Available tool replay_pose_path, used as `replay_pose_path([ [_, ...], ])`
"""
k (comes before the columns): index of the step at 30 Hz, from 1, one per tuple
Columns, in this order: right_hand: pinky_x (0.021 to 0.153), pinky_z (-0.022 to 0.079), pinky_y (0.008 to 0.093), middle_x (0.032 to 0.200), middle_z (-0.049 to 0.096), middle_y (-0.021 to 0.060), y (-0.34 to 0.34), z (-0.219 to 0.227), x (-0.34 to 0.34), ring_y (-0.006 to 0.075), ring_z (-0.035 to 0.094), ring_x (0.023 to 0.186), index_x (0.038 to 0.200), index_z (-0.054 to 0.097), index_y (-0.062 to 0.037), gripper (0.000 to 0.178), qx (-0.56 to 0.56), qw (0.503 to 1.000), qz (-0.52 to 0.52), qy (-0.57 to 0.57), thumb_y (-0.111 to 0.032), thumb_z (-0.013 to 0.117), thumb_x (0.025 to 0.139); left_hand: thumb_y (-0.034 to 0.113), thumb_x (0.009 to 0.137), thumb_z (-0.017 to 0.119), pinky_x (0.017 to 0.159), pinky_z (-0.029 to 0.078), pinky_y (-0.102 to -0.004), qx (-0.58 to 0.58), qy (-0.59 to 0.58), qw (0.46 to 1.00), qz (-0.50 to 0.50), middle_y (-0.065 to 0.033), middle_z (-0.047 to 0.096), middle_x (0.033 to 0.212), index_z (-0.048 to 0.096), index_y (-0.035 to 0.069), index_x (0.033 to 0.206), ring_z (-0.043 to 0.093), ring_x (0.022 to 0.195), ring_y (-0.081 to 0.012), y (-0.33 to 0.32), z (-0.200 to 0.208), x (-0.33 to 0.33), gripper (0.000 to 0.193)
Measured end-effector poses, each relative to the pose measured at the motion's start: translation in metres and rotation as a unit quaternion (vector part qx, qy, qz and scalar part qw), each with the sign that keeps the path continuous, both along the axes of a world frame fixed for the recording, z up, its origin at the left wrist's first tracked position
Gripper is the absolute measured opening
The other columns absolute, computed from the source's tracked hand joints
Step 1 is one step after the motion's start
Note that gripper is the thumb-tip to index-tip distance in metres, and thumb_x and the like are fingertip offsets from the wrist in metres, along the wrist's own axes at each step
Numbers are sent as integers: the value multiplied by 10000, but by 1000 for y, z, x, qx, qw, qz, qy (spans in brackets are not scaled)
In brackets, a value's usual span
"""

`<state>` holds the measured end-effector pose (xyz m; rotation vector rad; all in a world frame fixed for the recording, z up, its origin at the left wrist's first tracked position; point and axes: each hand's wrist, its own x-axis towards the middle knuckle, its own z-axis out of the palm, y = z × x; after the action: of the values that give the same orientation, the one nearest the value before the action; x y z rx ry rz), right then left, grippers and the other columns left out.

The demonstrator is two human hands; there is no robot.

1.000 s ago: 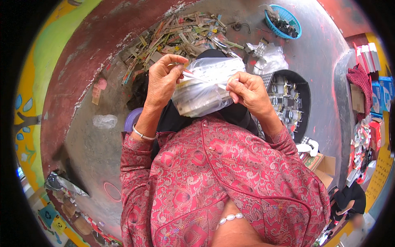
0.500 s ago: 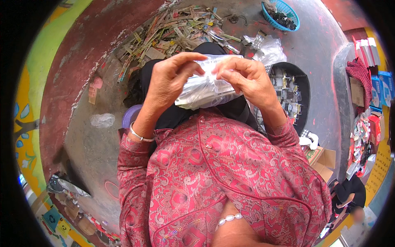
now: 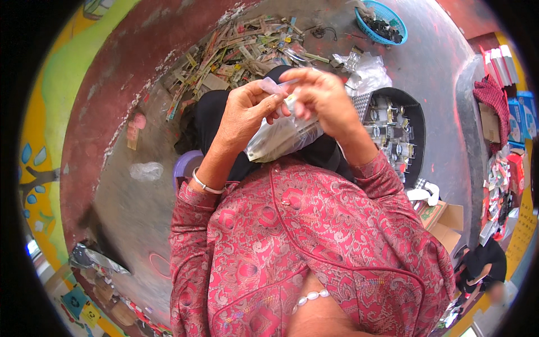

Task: The person picks up several individual retail packages from the floor, gathers them together, and places them into a clear plastic bag. They then tie the bag shut and place it into a larger container among other packaged items.

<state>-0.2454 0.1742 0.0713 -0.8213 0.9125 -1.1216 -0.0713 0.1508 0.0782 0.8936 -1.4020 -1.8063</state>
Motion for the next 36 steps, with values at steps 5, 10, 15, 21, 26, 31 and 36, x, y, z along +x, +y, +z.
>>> replay_pose_path([
  [5,495,442,186,783,624,33,12,-9,17,66,559,593,953,597,9,178,-36,996,32,77,-48,559,788,110,847,568,522,406,-188,30,19,997,65,-45,620,708,591,11,873,540,603,-69,0,-7,4,105],
  [10,510,421,180,763,617,16,7,-19,9,53,537,615,906,634,10,164,-83,986,33,141,-115,614,802,95,836,584,524,413,-184,55,37,996,63,-62,625,754,550,-20,991,547,615,-77,2,-9,1,196],
  [15,428,375,177,747,614,22,8,-14,4,32,470,487,862,642,20,133,-33,987,32,155,-90,598,803,88,825,588,566,426,-197,55,40,992,109,-88,630,785,422,-40,1196,557,648,-97,3,-7,3,426],
  [21,390,361,148,840,640,119,3,-14,0,73,505,473,928,601,16,134,14,994,-28,-105,-76,563,839,63,822,584,600,439,-203,8,20,997,75,-91,614,806,413,-39,1215,558,686,-104,14,2,5,441],
  [26,399,366,170,741,619,103,0,-18,-5,73,472,447,987,556,9,161,26,980,-68,-185,-43,544,835,21,831,562,634,452,-200,14,52,987,149,-94,600,836,423,-40,1203,559,693,-104,8,-7,13,401],
  [31,454,416,215,671,621,87,4,-17,3,91,531,493,892,592,-12,112,-85,977,-128,146,-72,573,799,16,829,570,634,472,-208,-55,46,984,163,-103,614,834,447,-33,1163,578,717,-109,9,4,5,359],
  [36,550,462,327,689,618,129,10,-11,12,239,611,600,782,624,-21,112,-226,887,-108,389,-122,589,747,-47,817,553,615,475,-209,-169,-47,978,113,-91,623,813,492,-22,1089,575,693,-97,3,22,-13,279],
])
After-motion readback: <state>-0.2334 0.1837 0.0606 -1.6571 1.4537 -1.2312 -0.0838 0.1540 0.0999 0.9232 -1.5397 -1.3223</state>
